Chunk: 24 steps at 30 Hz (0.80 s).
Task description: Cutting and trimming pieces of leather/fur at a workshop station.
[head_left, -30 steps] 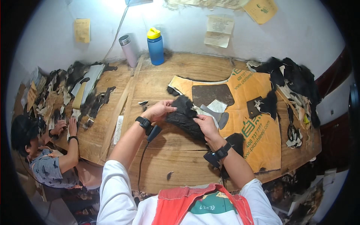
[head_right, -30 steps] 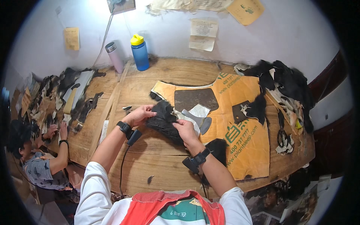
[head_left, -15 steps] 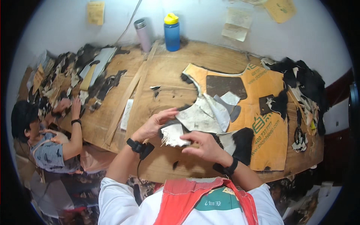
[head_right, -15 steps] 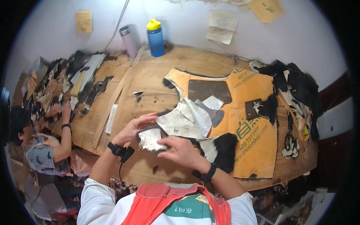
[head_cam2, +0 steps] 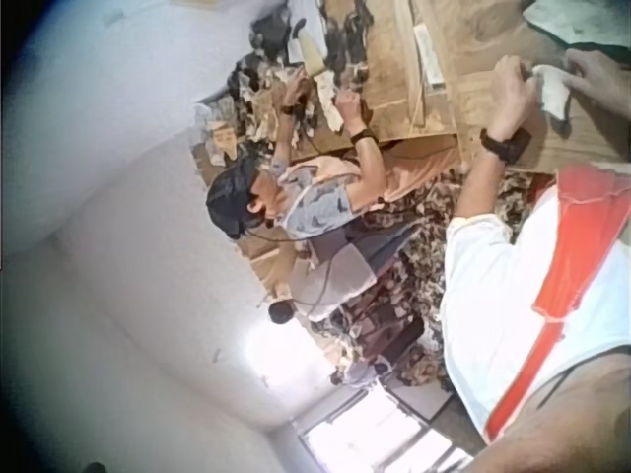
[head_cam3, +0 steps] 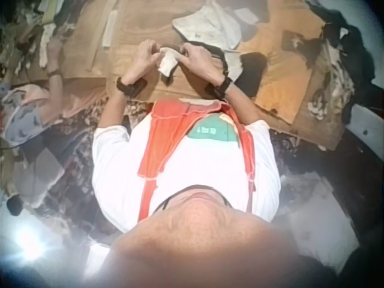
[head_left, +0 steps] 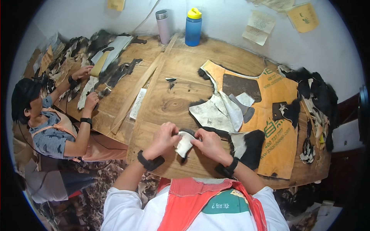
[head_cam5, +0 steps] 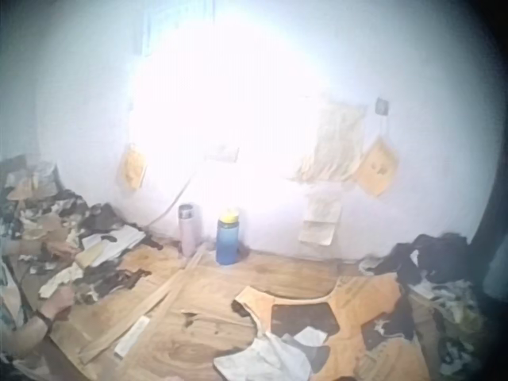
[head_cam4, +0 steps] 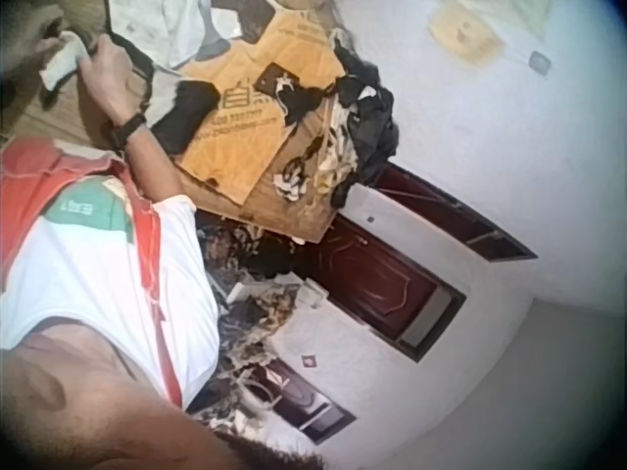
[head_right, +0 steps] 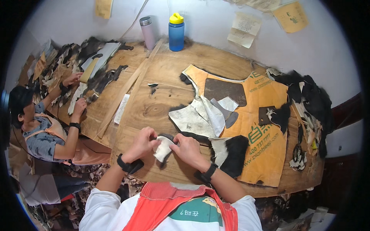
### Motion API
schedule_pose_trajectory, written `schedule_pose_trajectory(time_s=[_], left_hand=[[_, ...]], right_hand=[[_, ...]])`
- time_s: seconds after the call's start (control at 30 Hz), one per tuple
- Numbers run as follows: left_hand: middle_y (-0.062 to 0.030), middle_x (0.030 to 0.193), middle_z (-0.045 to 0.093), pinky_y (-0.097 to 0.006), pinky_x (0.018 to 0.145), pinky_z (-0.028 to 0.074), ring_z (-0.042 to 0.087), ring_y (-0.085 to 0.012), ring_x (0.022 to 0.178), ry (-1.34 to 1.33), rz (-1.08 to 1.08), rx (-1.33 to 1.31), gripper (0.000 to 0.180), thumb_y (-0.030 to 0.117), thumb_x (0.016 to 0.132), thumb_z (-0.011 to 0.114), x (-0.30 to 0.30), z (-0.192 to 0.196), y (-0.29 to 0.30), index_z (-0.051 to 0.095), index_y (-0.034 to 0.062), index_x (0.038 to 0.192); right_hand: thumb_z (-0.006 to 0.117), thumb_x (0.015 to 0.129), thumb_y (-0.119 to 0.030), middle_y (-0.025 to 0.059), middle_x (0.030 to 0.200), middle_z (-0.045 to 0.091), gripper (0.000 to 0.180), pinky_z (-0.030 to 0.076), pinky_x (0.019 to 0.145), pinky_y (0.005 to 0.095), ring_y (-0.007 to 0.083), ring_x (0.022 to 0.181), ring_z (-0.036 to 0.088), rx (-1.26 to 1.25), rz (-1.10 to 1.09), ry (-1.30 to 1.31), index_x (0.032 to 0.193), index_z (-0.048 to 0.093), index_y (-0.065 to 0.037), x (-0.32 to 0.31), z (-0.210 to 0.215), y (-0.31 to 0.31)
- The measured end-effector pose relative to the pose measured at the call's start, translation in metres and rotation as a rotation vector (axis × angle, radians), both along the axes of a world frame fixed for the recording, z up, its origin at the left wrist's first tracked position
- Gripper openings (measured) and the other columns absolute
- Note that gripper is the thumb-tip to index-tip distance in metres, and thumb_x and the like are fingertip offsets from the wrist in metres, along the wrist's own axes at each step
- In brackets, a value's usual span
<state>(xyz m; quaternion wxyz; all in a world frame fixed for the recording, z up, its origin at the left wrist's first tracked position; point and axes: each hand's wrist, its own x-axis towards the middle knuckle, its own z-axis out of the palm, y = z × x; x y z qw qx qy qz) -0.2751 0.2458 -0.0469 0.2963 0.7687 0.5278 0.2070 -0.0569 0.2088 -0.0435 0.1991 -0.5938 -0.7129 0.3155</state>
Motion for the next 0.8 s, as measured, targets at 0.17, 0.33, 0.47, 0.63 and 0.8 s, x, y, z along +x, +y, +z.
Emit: schedule_pose_trajectory(time_s=[0.17,0.33,0.47,0.63,0.8], left_hand=[[-0.0048,0.066,0.061,-0.027,0.051,0.045,0.057,-0.0109,0.058,-0.176,0.074,-0.173,0.013,0.011,0.082,0.071,0.016,0.007,0.053,0.066,-0.002,0.082],[-0.0037,0.063,0.059,-0.025,0.047,0.042,0.055,-0.0083,0.052,-0.224,0.011,-0.523,0.014,0.01,0.085,0.068,0.031,0.012,0.083,0.063,-0.0021,0.081],[-0.0029,0.063,0.057,-0.025,0.045,0.042,0.053,-0.0075,0.051,-0.279,0.083,-0.526,0.013,0.009,0.085,0.067,0.041,0.015,0.078,0.059,-0.0017,0.083],[-0.0038,0.065,0.057,-0.026,0.042,0.042,0.053,-0.008,0.05,-0.283,0.123,-0.51,0.013,0.008,0.085,0.065,0.046,0.015,0.07,0.056,0.0002,0.08],[-0.0036,0.068,0.055,-0.024,0.049,0.048,0.06,-0.0112,0.057,-0.434,0.116,-0.622,0.014,0.009,0.088,0.061,0.033,0.0,0.061,0.048,0.0024,0.09]], right_hand=[[0.069,0.082,-0.03,0.0156,0.068,0.066,0.024,0.05,0.062,0.0441,0.0345,0.066,0.065,0.067,-0.179,0.066,0.081,0.067,-0.006,0.001,0.014,0.009],[0.07,0.082,-0.03,0.0127,0.063,0.063,0.021,0.049,0.059,0.0419,0.0314,0.063,0.065,0.044,-0.288,0.076,0.083,0.066,-0.009,0.018,0.026,0.009],[0.07,0.082,-0.029,0.0118,0.062,0.063,0.019,0.048,0.059,0.0433,0.0316,0.063,0.065,0.078,-0.358,0.062,0.088,0.064,-0.011,0.033,0.024,0.009],[0.068,0.084,-0.03,0.0146,0.065,0.064,0.022,0.048,0.063,0.0455,0.0356,0.067,0.065,0.104,-0.32,0.058,0.093,0.063,-0.011,0.032,0.019,0.008],[0.066,0.087,-0.038,0.0137,0.064,0.063,0.032,0.049,0.063,0.0434,0.032,0.065,0.065,-0.053,-0.26,0.118,0.097,0.065,-0.008,0.024,0.022,0.004]])
